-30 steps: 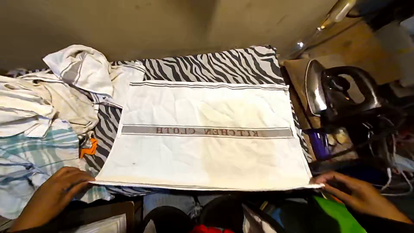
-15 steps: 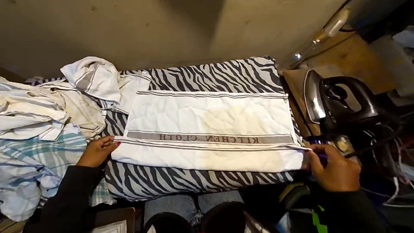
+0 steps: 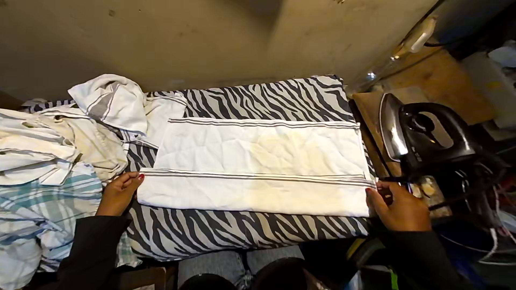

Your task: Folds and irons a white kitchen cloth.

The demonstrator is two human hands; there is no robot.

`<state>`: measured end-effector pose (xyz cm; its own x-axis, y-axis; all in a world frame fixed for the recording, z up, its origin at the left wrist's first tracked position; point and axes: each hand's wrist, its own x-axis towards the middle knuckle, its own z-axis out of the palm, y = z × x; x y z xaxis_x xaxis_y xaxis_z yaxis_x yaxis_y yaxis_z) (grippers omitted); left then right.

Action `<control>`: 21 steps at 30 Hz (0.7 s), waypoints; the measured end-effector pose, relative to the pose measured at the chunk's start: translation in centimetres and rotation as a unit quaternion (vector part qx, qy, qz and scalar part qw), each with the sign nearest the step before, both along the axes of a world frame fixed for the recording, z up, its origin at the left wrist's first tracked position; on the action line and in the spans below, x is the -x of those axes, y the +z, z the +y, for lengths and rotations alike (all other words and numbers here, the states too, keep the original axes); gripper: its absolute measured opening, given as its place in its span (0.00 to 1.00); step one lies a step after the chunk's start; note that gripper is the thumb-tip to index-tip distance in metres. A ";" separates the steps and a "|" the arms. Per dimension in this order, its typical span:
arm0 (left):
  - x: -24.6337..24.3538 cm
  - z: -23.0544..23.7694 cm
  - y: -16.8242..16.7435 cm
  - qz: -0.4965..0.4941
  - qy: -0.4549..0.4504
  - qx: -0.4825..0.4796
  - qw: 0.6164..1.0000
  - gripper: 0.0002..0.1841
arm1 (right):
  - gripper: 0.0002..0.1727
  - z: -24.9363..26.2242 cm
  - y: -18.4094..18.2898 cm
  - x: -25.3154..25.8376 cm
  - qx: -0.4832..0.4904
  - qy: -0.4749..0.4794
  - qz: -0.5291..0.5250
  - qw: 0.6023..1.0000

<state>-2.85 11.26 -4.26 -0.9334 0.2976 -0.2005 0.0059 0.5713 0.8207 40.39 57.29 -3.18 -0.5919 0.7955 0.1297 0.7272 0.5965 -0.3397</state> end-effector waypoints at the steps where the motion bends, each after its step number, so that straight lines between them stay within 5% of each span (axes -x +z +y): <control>1: -0.2 -0.2 0.0 0.006 -0.010 0.007 1.000 0.12 | 0.22 -0.3 0.1 -0.1 -0.013 0.008 -0.004 1.000; 6: -0.1 1.6 2.3 0.206 -0.101 0.171 0.958 0.26 | 0.27 -2.3 2.5 4.0 -0.117 0.114 0.059 0.985; 11: 2.7 12.8 4.8 0.331 -0.262 0.168 0.891 0.17 | 0.17 1.9 2.8 15.4 -0.033 0.226 0.031 0.973; 14: 7.0 16.9 2.5 0.312 -0.352 0.247 0.847 0.26 | 0.29 6.8 2.4 20.0 0.036 0.187 -0.088 0.978; 17: 10.0 17.5 3.6 0.310 -0.373 0.300 0.821 0.24 | 0.24 10.5 3.3 19.7 0.063 0.166 -0.179 0.968; 21: 11.5 13.3 5.1 0.460 -0.409 0.201 0.762 0.07 | 0.15 9.6 4.4 13.2 -0.032 0.232 -0.051 0.971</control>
<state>-14.34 24.59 0.88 -0.2702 0.9423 0.1978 0.9620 0.2728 0.0145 27.19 66.92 1.24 -0.8972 0.4320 0.0921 0.4027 0.8857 -0.2311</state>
